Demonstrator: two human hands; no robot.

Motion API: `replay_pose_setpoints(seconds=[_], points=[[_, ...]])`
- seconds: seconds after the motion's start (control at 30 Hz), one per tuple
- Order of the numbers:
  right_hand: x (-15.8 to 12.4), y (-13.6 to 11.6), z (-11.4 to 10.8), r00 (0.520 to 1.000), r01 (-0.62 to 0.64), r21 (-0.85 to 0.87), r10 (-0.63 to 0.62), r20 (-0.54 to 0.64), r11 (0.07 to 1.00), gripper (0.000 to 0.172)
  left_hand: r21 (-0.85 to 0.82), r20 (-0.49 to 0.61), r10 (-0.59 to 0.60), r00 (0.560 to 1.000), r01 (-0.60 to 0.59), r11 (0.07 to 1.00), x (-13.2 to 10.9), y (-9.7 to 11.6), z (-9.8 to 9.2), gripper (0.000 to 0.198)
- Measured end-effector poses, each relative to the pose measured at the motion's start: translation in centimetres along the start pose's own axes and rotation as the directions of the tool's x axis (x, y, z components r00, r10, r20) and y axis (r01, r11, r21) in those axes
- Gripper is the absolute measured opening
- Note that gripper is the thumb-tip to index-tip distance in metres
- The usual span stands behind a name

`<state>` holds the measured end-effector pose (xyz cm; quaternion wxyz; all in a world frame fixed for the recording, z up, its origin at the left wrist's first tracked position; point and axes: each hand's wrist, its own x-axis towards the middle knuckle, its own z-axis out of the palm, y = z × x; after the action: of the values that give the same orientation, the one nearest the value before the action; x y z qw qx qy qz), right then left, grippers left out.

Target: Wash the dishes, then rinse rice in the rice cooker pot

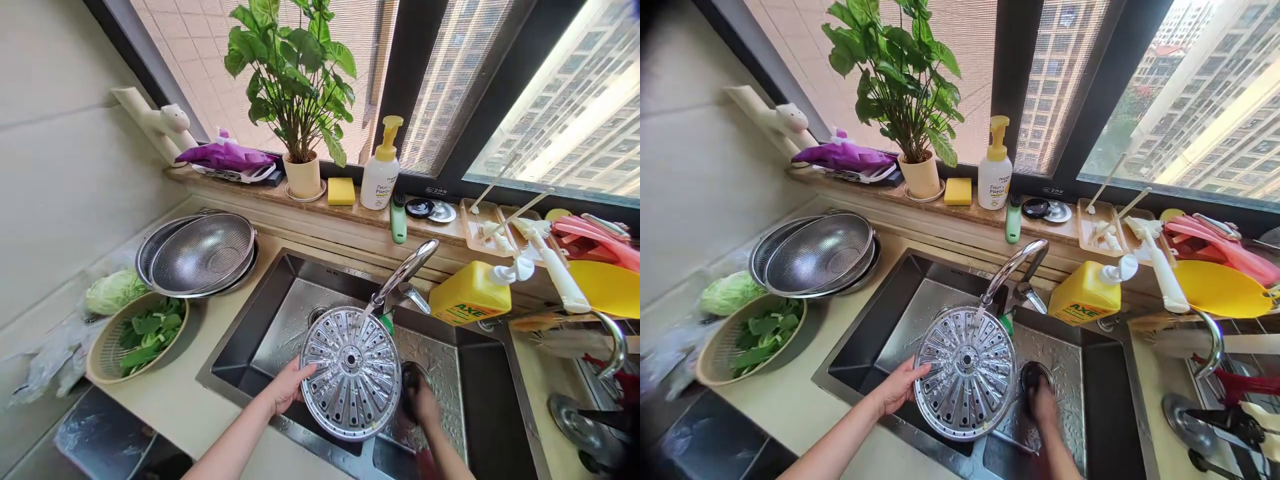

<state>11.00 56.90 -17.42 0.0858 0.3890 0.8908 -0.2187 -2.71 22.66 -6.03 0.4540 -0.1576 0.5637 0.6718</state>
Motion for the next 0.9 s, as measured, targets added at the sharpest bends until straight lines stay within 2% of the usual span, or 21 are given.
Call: replay_pose_setpoints(seconds=[0.07,0.1,0.13,0.17,0.2,0.27,0.3,0.33,0.37,0.4,0.47,0.53,0.63,0.67,0.73,0.77,0.8,0.9], points=[[0.8,-0.1,-3.1,0.998,-0.04,0.047,0.042,-0.035,0.998,0.041,-0.003,-0.009,0.015,1.0,-0.015,1.0,-0.1,-0.3,0.0,0.061],[0.7,-0.9,-4.6,0.997,0.001,0.063,0.004,-0.076,0.998,0.044,-0.006,-0.007,0.018,1.0,-0.018,1.0,-0.1,-0.5,0.0,0.061],[0.3,-2.3,-6.0,0.987,0.102,0.063,-0.093,-0.129,0.993,0.044,-0.013,-0.001,0.021,1.0,-0.021,1.0,-0.1,-0.6,0.0,0.06],[-0.4,-4.3,-6.9,0.955,0.252,0.046,-0.24,-0.177,0.967,0.043,-0.023,0.008,0.026,1.0,-0.026,0.999,0.0,-0.7,-0.1,0.06],[-1.3,-6.8,-7.5,0.895,0.413,0.017,-0.402,-0.191,0.911,0.04,-0.039,0.018,0.034,0.999,-0.033,0.999,0.0,-0.8,-0.1,0.059],[-2.8,-12.6,-7.3,0.75,0.651,-0.083,-0.657,-0.081,0.754,0.037,-0.076,0.03,0.046,0.998,-0.044,0.996,0.1,-1.0,0.0,0.057],[-3.2,-15.5,-6.8,0.694,0.713,-0.138,-0.72,0.002,0.687,0.039,-0.089,0.034,0.051,0.998,-0.048,0.995,0.1,-1.0,0.0,0.057],[-3.4,-18.2,-6.2,0.679,0.726,-0.193,-0.732,0.055,0.66,0.04,-0.1,0.036,0.055,0.998,-0.051,0.994,0.1,-1.0,0.1,0.056],[-3.4,-20.3,-5.6,0.69,0.713,-0.239,-0.72,0.075,0.659,0.041,-0.108,0.036,0.063,0.997,-0.059,0.992,0.1,-1.0,0.2,0.056],[-3.3,-21.9,-5.1,0.72,0.679,-0.27,-0.69,0.07,0.682,0.04,-0.116,0.034,0.076,0.997,-0.072,0.991,0.1,-1.0,0.2,0.056],[-3.0,-23.1,-4.4,0.771,0.615,-0.298,-0.636,0.035,0.73,0.039,-0.145,0.025,0.111,0.994,-0.106,0.984,0.1,-1.1,0.3,0.056],[-3.1,-22.6,-4.2,0.775,0.611,-0.299,-0.631,0.034,0.733,0.038,-0.186,0.017,0.137,0.99,-0.132,0.974,0.2,-1.3,0.4,0.056],[-3.7,-21.1,-4.2,0.726,0.675,-0.301,-0.68,0.106,0.673,0.04,-0.228,0.017,0.138,0.99,-0.13,0.965,0.5,-1.8,0.4,0.057],[-3.9,-21.0,-4.3,0.743,0.657,-0.313,-0.66,0.116,0.685,0.04,-0.23,0.017,0.134,0.991,-0.127,0.965,0.6,-2.0,0.4,0.058],[-4.1,-21.6,-4.4,0.815,0.551,-0.372,-0.578,0.048,0.747,0.039,-0.229,0.023,0.146,0.989,-0.137,0.964,0.7,-2.1,0.3,0.057],[-4.2,-22.1,-4.4,0.834,0.516,-0.383,-0.551,0.023,0.766,0.038,-0.232,0.03,0.168,0.985,-0.156,0.96,0.7,-2.2,0.3,0.056],[-4.3,-22.8,-4.2,0.833,0.518,-0.373,-0.552,0.018,0.77,0.038,-0.237,0.041,0.194,0.98,-0.179,0.955,0.6,-2.2,0.3,0.055],[-4.2,-24.3,-3.8,0.753,0.647,-0.267,-0.653,0.081,0.714,0.039,-0.254,0.068,0.231,0.971,-0.207,0.945,0.3,-2.5,0.5,0.055]])
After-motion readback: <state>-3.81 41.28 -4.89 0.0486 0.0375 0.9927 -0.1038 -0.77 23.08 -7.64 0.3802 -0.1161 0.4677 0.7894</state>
